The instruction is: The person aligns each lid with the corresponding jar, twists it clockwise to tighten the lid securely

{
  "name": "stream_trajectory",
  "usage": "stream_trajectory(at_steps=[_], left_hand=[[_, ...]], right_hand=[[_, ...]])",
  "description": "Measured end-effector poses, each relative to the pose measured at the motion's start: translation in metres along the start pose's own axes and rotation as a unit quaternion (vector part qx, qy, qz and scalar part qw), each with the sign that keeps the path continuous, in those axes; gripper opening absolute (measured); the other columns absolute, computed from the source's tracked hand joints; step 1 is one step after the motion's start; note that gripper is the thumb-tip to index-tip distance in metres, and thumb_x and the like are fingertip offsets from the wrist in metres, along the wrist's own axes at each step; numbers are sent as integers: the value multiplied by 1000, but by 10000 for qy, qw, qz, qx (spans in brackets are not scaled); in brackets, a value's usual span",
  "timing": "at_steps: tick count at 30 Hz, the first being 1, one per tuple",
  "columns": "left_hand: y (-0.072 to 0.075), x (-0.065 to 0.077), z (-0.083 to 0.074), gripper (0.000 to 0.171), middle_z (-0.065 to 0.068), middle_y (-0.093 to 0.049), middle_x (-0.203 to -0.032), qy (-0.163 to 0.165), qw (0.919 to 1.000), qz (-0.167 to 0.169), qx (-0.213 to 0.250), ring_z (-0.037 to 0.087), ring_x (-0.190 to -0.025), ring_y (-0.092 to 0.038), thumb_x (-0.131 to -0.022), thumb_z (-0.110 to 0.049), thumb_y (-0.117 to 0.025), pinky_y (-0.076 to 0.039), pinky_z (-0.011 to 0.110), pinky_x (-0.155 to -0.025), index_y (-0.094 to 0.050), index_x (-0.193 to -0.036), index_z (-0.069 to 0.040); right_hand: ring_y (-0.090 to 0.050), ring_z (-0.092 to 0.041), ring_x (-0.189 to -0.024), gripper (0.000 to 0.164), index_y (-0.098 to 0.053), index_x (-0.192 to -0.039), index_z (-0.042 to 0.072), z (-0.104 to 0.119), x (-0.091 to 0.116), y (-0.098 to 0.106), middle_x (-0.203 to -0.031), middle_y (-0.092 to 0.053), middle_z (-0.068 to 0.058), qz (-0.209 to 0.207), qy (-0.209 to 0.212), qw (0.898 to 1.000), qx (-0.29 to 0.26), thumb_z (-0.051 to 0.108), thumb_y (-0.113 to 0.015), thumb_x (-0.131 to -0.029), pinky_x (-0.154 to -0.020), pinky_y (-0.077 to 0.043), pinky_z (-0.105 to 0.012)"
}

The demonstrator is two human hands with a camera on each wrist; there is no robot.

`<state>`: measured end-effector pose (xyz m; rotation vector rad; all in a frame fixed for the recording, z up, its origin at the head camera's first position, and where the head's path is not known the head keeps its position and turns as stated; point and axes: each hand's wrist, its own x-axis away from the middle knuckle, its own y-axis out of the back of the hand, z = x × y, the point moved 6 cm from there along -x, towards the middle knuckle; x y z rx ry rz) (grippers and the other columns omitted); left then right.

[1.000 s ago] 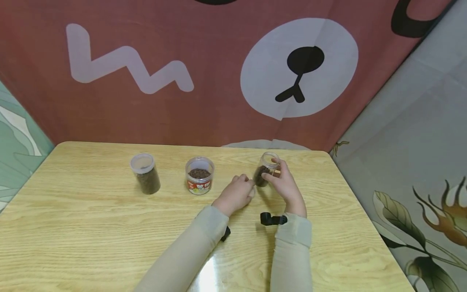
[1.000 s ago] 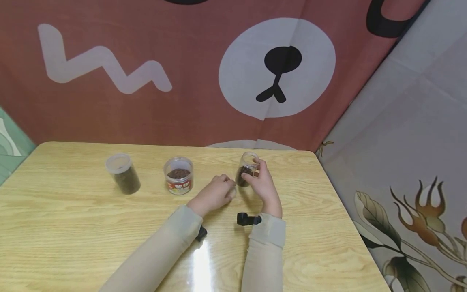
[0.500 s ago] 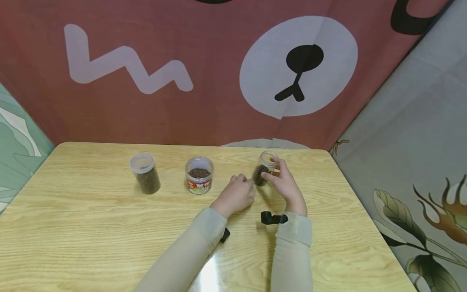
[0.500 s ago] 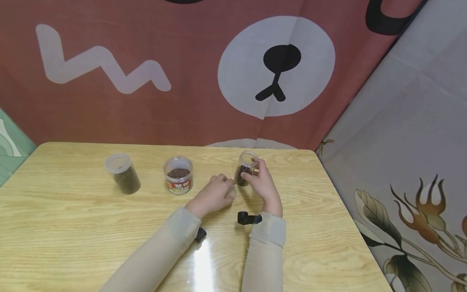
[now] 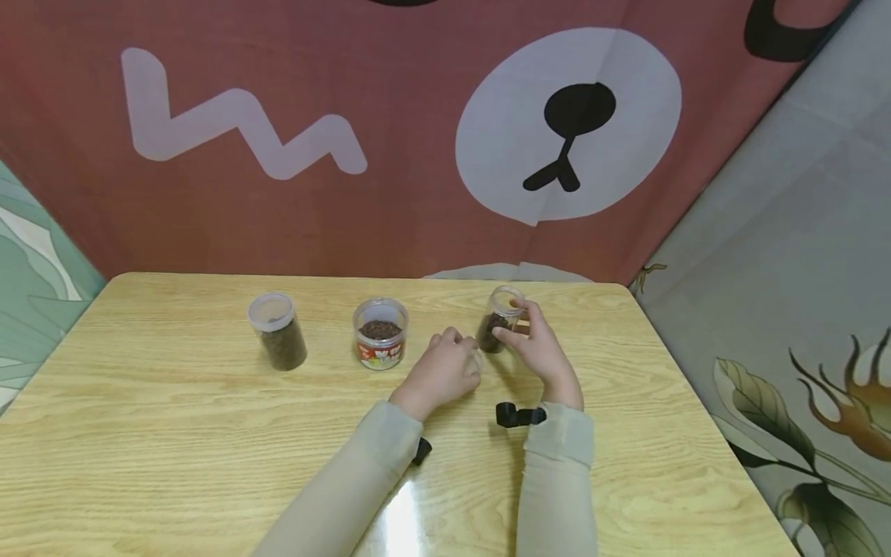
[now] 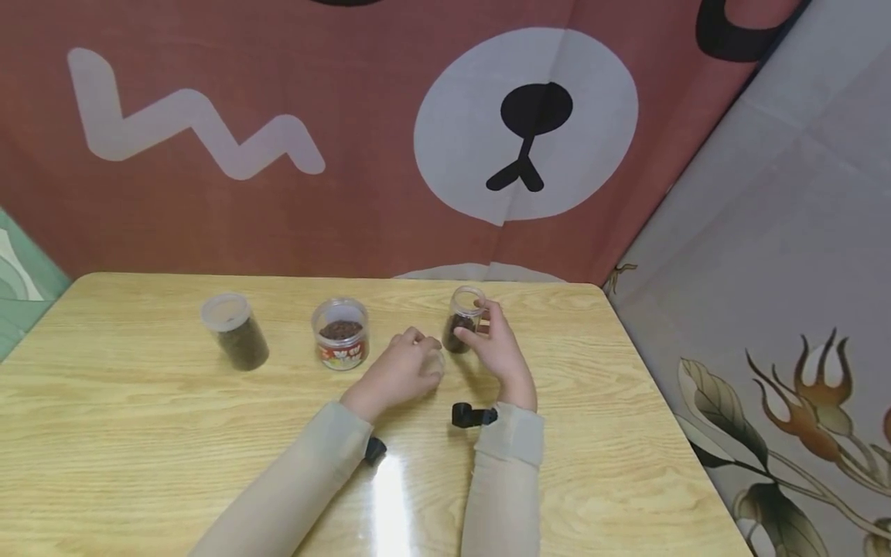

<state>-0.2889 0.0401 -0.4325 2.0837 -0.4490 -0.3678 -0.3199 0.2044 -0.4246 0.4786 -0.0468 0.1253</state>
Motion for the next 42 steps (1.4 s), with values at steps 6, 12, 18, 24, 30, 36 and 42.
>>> stream_trajectory(at_steps=[6, 12, 18, 24, 30, 36, 42], left_hand=[[9, 8, 1, 50, 22, -53, -135, 141, 9995, -149, 251, 38, -120, -53, -91, -24, -69, -52, 47, -99, -61, -135, -4], [20, 14, 2, 51, 21, -56, -137, 167, 9988, -178, 429, 37, -124, -52, -93, -29, -70, -49, 48, -103, -59, -137, -6], [30, 21, -2, 52, 19, -59, -136, -10, 9981, -239, 569, 38, -124, -54, -94, -31, -71, -50, 50, -102, -58, -138, -9], [47, 26, -4, 47, 16, -62, -130, -218, 9957, -500, 747, 37, -118, -58, -93, -29, -73, -53, 50, -94, -61, -134, -10], [64, 30, 4, 49, 14, -61, -132, -198, 9951, -603, 762, 33, -121, -58, -95, -29, -72, -52, 49, -98, -58, -139, -10], [81, 36, 16, 52, 13, -58, -137, -151, 9931, -705, 925, 29, -112, -62, -97, -29, -70, -55, 45, -91, -55, -143, -9], [94, 41, 26, 53, 15, -57, -137, -76, 9917, -838, 975, 29, -103, -65, -98, -29, -70, -58, 43, -86, -53, -144, -8]], right_hand=[[-46, -42, -132, 66, -32, -155, 11, -2, -2, -5, -146, -40, -20, 92, 149, 9998, 46, 25, -67, -100, -102, -48, -56], [-46, -43, -132, 65, -33, -154, 11, -1, -4, -7, -145, -41, -21, 122, 212, 9996, 126, 24, -67, -100, -100, -49, -56], [-45, -44, -133, 66, -33, -154, 10, -1, -3, -7, -146, -41, -22, 185, 229, 9995, 151, 25, -68, -99, -101, -48, -57], [-47, -43, -131, 66, -36, -152, 9, 2, -3, -9, -143, -43, -20, 272, 279, 9992, 55, 24, -70, -98, -100, -50, -55], [-49, -44, -128, 64, -37, -150, 7, 5, -2, -9, -140, -45, -21, 348, 442, 9984, 92, 21, -70, -98, -98, -50, -56], [-50, -45, -125, 60, -40, -145, 5, 7, -1, -14, -135, -47, -21, 512, 601, 9968, 129, 18, -72, -96, -98, -49, -55], [-51, -44, -123, 57, -43, -140, 0, 11, -2, -22, -132, -50, -19, 733, 810, 9940, 83, 14, -74, -94, -100, -48, -56]])
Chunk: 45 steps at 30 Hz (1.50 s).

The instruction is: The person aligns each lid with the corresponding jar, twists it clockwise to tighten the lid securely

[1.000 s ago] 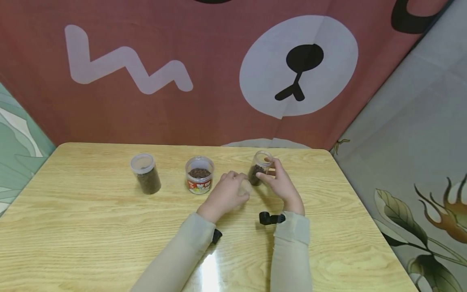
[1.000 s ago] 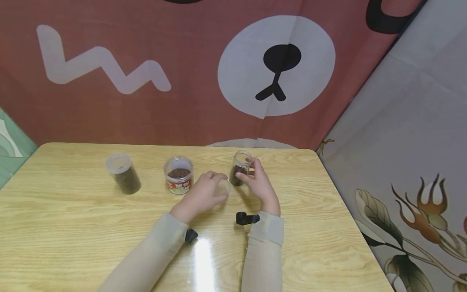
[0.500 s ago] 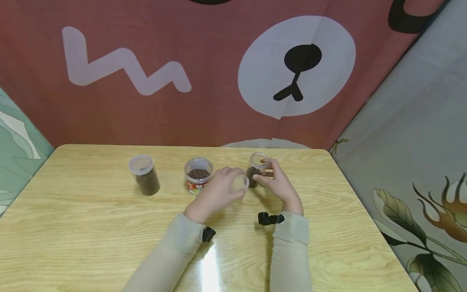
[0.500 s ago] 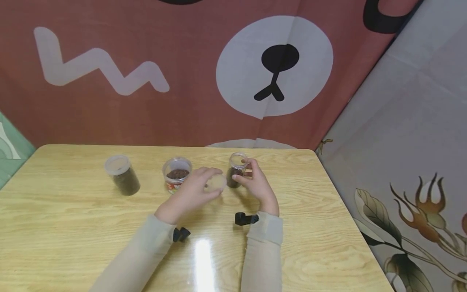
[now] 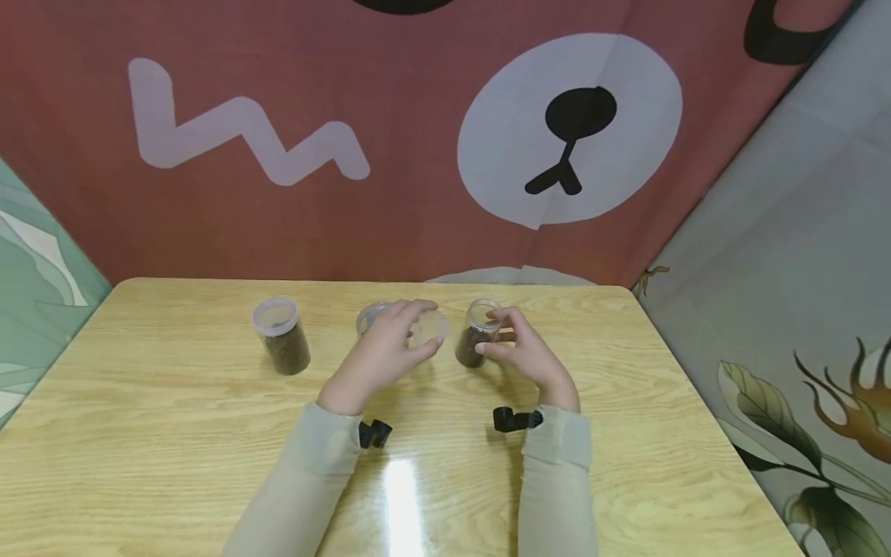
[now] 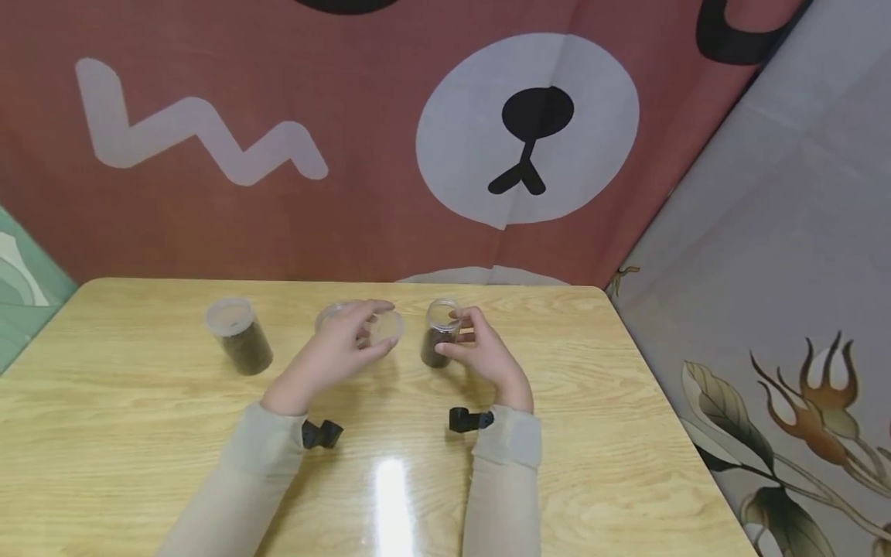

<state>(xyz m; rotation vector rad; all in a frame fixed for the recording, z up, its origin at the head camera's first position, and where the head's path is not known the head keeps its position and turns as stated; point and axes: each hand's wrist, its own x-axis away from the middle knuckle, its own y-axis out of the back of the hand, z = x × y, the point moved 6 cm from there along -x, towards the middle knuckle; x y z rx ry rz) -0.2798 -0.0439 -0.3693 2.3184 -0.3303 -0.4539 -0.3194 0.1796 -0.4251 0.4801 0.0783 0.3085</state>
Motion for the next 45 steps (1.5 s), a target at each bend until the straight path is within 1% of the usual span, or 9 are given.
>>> stream_trajectory(at_steps=[7, 9, 13, 17, 25, 31, 37, 41, 45], left_hand=[[3, -1, 4, 55, 20, -55, -139, -21, 10000, -67, -63, 31, -102, -64, -98, -28, -69, -57, 46, -87, -52, -144, -5], [4, -2, 6, 55, 19, -55, -139, 19, 9999, -110, -110, 31, -103, -64, -98, -29, -69, -54, 49, -92, -51, -145, -5], [6, -2, 8, 58, 18, -57, -136, 92, 9994, -247, -224, 31, -105, -64, -98, -30, -69, -42, 58, -105, -50, -146, -4], [8, -2, 8, 60, 19, -58, -134, 55, 9991, -318, -292, 31, -105, -63, -97, -31, -69, -32, 62, -111, -50, -147, -4], [10, 0, 7, 55, 16, -54, -135, -2, 9992, -395, -104, 29, -95, -63, -99, -29, -67, -40, 58, -104, -51, -149, -13], [11, 0, 6, 51, 17, -54, -133, -100, 9981, -607, 10, 33, -96, -66, -96, -27, -70, -34, 64, -107, -56, -143, -12], [11, 1, 7, 51, 16, -50, -131, -72, 9969, -727, 284, 38, -101, -65, -94, -24, -72, -55, 51, -88, -55, -141, -11], [11, 0, 7, 51, 17, -50, -129, -78, 9959, -837, 334, 36, -101, -66, -93, -24, -73, -51, 53, -93, -55, -139, -12], [11, 0, 8, 52, 18, -48, -129, -51, 9933, -973, 616, 36, -105, -67, -92, -22, -73, -57, 48, -90, -52, -139, -12]], right_hand=[[-54, -41, -121, 52, -46, -132, -3, 3, -2, -4, -142, -48, -23, 219, 186, 9996, -84, 9, -76, -92, -101, -48, -55], [-54, -41, -121, 50, -47, -130, -2, 4, -2, -6, -147, -46, -23, 322, 210, 9992, -138, 9, -76, -92, -102, -47, -55], [-54, -40, -121, 44, -49, -123, 3, 7, -2, -9, -149, -46, -21, 505, 244, 9982, -214, 9, -78, -90, -102, -46, -55], [-54, -39, -120, 42, -49, -118, 5, 10, -2, -12, -145, -47, -19, 636, 227, 9973, -283, 9, -79, -89, -101, -48, -53], [-54, -37, -120, 43, -49, -119, 4, 14, -3, -20, -146, -45, -20, 855, 185, 9956, -350, 10, -79, -89, -98, -50, -50], [-54, -36, -120, 41, -49, -117, 4, 15, -3, -23, -145, -44, -21, 976, 217, 9944, -351, 8, -79, -89, -100, -47, -52], [-57, -34, -116, 43, -49, -117, 4, 17, -3, -28, -138, -49, -19, 1197, 268, 9920, -308, 8, -80, -88, -101, -48, -52], [-60, -33, -114, 47, -50, -119, 5, 19, -4, -33, -135, -52, -16, 1316, 223, 9907, -280, 9, -83, -85, -98, -51, -50], [-60, -33, -114, 49, -50, -119, 5, 21, -6, -39, -135, -52, -13, 1442, 167, 9889, -316, 11, -84, -85, -96, -53, -48]])
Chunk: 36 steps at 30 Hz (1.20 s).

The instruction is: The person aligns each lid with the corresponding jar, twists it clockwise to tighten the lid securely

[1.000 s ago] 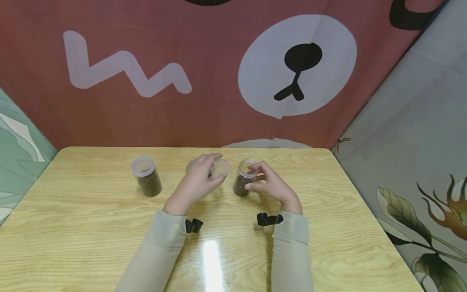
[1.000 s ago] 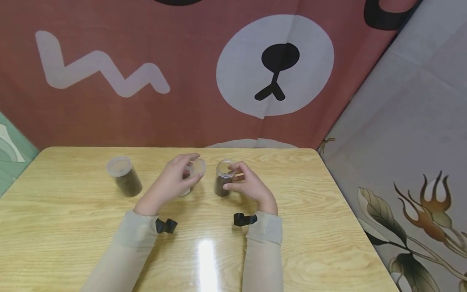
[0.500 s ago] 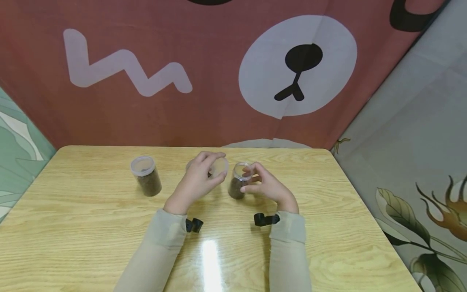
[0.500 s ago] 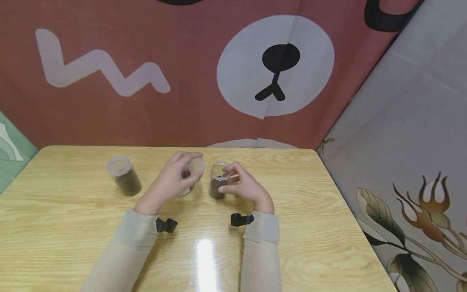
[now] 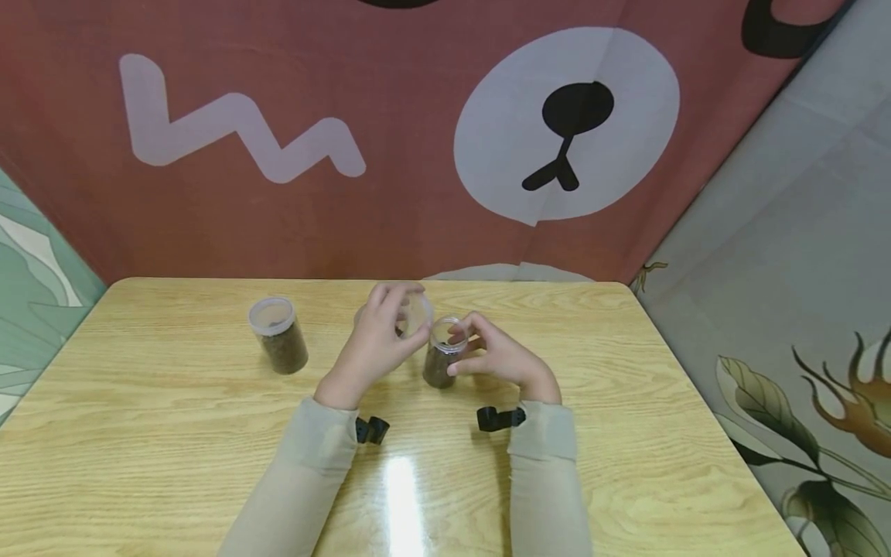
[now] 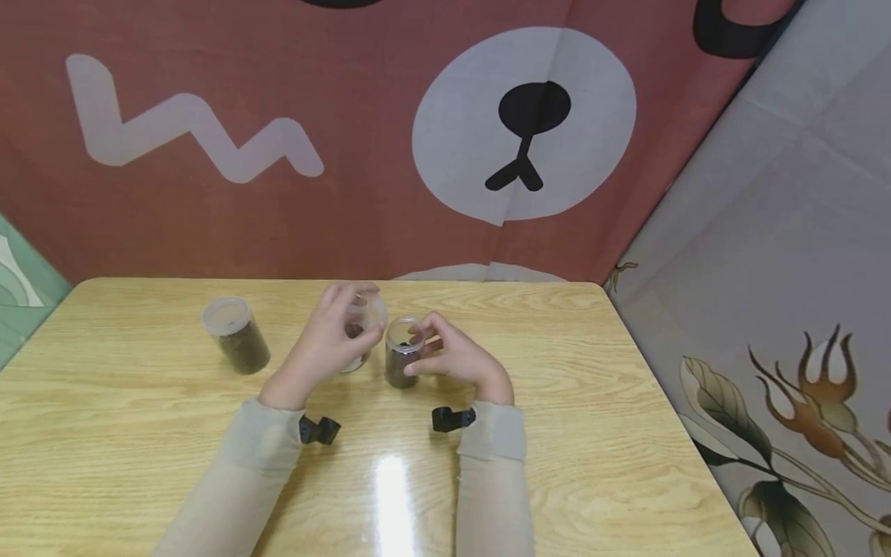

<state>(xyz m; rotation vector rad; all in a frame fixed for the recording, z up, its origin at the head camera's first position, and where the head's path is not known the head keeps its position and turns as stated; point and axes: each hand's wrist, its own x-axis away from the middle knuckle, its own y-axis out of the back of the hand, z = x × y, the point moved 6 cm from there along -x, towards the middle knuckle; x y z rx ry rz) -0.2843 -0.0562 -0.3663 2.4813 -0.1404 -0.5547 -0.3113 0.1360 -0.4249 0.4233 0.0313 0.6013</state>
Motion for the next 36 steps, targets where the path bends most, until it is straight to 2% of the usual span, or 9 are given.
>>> stream_trajectory(at_steps=[3, 6, 11, 25, 28, 36], left_hand=[[1, -1, -1, 51, 17, -46, -130, -64, 9995, -136, 274, 35, -112, -63, -92, -18, -73, -60, 43, -87, -51, -137, -10], [2, -1, -2, 49, 16, -46, -130, -219, 9986, -270, 410, 32, -115, -58, -91, -14, -73, -57, 42, -94, -52, -135, -9], [4, -1, -5, 48, 16, -47, -127, -422, 9975, -393, 415, 30, -111, -58, -90, -13, -73, -55, 41, -98, -52, -133, -6], [4, 0, -8, 43, 14, -50, -126, -499, 9977, -307, 328, 31, -122, -56, -90, -10, -73, -54, 36, -99, -49, -125, -3], [4, 0, -8, 40, 12, -53, -122, -544, 9977, -279, 292, 31, -120, -58, -90, -11, -74, -55, 37, -99, -50, -121, -4], [4, 0, -11, 36, 11, -58, -116, -970, 9945, -362, -150, 33, -99, -70, -87, -17, -80, -59, 48, -87, -55, -111, -5]], right_hand=[[-59, -32, -114, 49, -50, -119, 5, 1, -2, -3, -135, -52, -13, 53, -15, 10000, 7, 11, -84, -85, -95, -54, -46], [-59, -32, -115, 49, -50, -119, 5, 2, -3, -4, -135, -52, -12, 77, -17, 10000, 17, 11, -84, -85, -95, -54, -46], [-58, -32, -114, 48, -49, -118, 4, 2, -4, -5, -134, -52, -13, 73, 18, 10000, -15, 8, -83, -85, -97, -52, -46], [-58, -30, -112, 43, -51, -113, 5, 2, -4, -5, -130, -53, -11, 52, -47, 10000, 21, 10, -84, -85, -91, -55, -42], [-58, -31, -111, 43, -51, -113, 3, 3, -4, -6, -129, -53, -12, 69, -10, 10000, -17, 8, -83, -85, -92, -55, -42], [-57, -31, -113, 46, -51, -116, 2, 4, -3, -6, -131, -52, -11, 113, 5, 9999, -130, 6, -83, -84, -93, -55, -43]])
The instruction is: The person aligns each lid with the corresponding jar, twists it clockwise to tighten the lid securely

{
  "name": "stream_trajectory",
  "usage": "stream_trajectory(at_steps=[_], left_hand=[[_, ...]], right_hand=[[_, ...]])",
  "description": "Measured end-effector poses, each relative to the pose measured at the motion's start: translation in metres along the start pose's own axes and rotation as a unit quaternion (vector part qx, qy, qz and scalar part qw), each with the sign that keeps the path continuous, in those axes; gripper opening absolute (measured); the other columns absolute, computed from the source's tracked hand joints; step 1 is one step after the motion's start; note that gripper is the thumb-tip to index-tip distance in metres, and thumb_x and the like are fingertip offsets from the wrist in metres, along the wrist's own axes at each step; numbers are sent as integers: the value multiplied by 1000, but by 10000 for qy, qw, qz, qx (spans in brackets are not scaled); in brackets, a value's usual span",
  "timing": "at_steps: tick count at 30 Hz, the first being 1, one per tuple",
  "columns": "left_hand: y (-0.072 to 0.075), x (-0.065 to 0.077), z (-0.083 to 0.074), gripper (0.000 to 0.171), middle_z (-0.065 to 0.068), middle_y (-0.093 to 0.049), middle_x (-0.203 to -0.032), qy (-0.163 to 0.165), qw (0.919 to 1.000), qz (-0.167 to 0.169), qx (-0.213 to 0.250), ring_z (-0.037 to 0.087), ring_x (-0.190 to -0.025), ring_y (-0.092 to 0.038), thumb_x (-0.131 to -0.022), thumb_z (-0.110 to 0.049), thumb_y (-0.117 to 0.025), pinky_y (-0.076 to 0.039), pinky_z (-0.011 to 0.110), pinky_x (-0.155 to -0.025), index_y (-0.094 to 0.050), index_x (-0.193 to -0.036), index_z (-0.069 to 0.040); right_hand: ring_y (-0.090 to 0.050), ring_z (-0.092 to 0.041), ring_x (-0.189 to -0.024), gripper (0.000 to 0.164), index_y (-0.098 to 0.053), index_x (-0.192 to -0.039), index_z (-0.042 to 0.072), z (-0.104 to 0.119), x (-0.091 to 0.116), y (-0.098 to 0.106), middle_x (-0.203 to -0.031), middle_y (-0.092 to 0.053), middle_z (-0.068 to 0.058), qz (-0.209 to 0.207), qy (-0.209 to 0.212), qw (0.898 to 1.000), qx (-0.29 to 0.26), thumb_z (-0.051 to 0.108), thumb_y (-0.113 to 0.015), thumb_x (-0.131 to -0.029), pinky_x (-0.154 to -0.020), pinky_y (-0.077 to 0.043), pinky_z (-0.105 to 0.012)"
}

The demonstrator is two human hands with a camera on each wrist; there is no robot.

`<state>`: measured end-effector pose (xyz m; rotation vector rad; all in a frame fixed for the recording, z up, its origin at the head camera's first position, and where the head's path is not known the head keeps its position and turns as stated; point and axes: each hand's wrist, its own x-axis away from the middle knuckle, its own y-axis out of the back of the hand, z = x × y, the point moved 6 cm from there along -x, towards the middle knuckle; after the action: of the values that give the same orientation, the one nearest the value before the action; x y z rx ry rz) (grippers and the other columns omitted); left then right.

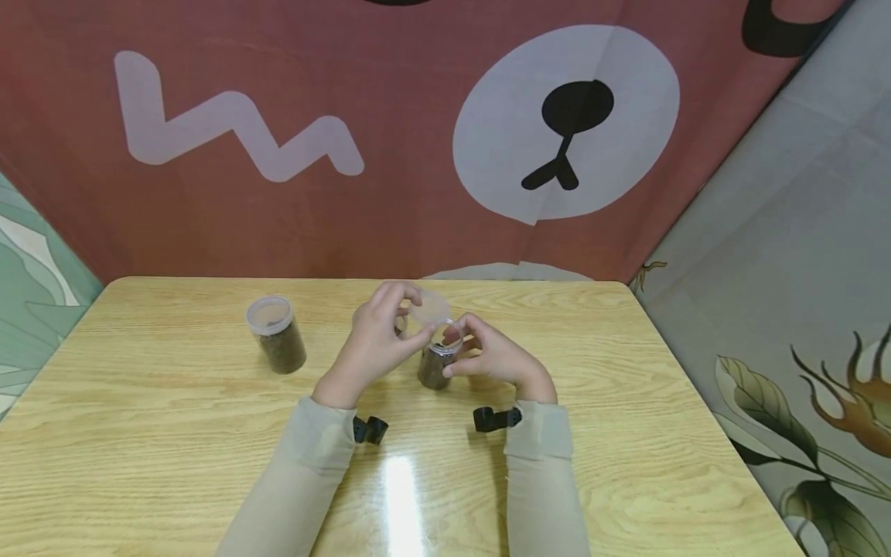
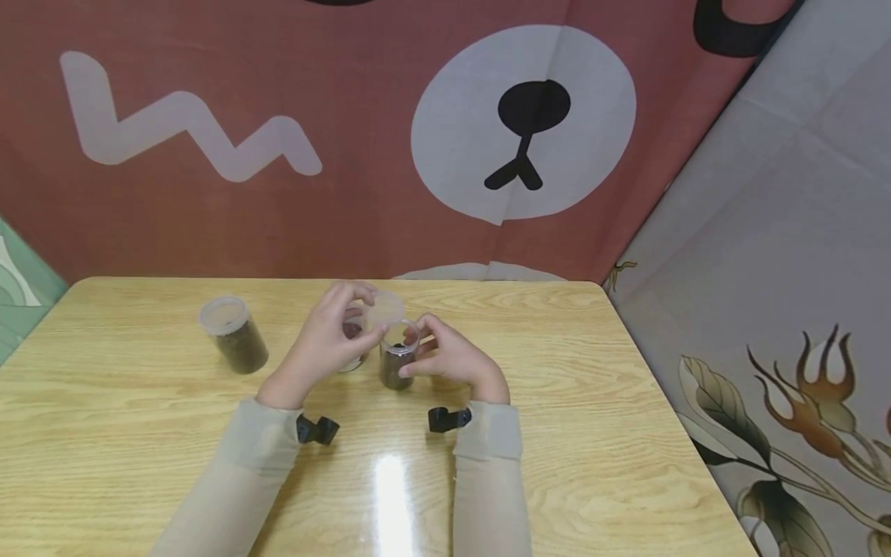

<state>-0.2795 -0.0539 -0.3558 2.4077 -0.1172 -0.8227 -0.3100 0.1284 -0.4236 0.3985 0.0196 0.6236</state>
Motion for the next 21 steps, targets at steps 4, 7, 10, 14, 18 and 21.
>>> stream_trajectory(at_steps=[4, 7, 10, 14, 18, 21], left_hand=[[0, 0, 1, 34, 10, -58, -118, 44, 9999, 104, 66, 32, -98, -69, -89, -18, -79, -59, 49, -86, -55, -110, -6], [0, 1, 3, 32, 9, -57, -122, 173, 9994, 251, 170, 33, -101, -67, -91, -19, -78, -59, 47, -86, -55, -109, -7], [-1, 1, 4, 31, 9, -58, -125, 224, 9988, 383, 192, 33, -97, -66, -91, -20, -78, -58, 41, -81, -57, -110, -7], [-2, 0, 3, 31, 8, -62, -126, 75, 9988, 478, 105, 31, -94, -65, -90, -20, -80, -55, 42, -82, -59, -109, -8], [-4, 0, 3, 31, 10, -63, -129, -3, 9983, 575, 115, 31, -104, -66, -88, -19, -82, -55, 45, -90, -60, -106, -9], [-5, 0, 4, 30, 11, -62, -130, 49, 9976, 651, 230, 32, -109, -65, -88, -17, -82, -56, 44, -91, -60, -106, -9]], right_hand=[[-57, -30, -113, 48, -52, -120, 4, -2, 0, 0, -131, -52, -11, 42, 7, 10000, -14, 5, -83, -84, -94, -54, -44], [-60, -30, -110, 48, -52, -122, 4, -5, 0, 1, -128, -53, -13, 92, 8, 10000, 19, 4, -82, -84, -93, -54, -43], [-63, -31, -107, 46, -53, -122, 3, -8, 0, 1, -126, -54, -14, 138, -18, 9999, 62, 4, -81, -85, -92, -55, -42], [-64, -31, -106, 45, -54, -122, 2, -9, 1, 1, -126, -54, -14, 170, -96, 9998, 36, 5, -81, -86, -90, -55, -42], [-64, -30, -106, 44, -54, -122, 3, -9, 1, 1, -126, -54, -14, 184, -53, 9998, 53, 7, -80, -87, -90, -56, -42], [-65, -32, -105, 43, -54, -121, 1, -9, 1, 1, -124, -54, -15, 213, 62, 9997, 62, 6, -80, -87, -89, -56, -41]])
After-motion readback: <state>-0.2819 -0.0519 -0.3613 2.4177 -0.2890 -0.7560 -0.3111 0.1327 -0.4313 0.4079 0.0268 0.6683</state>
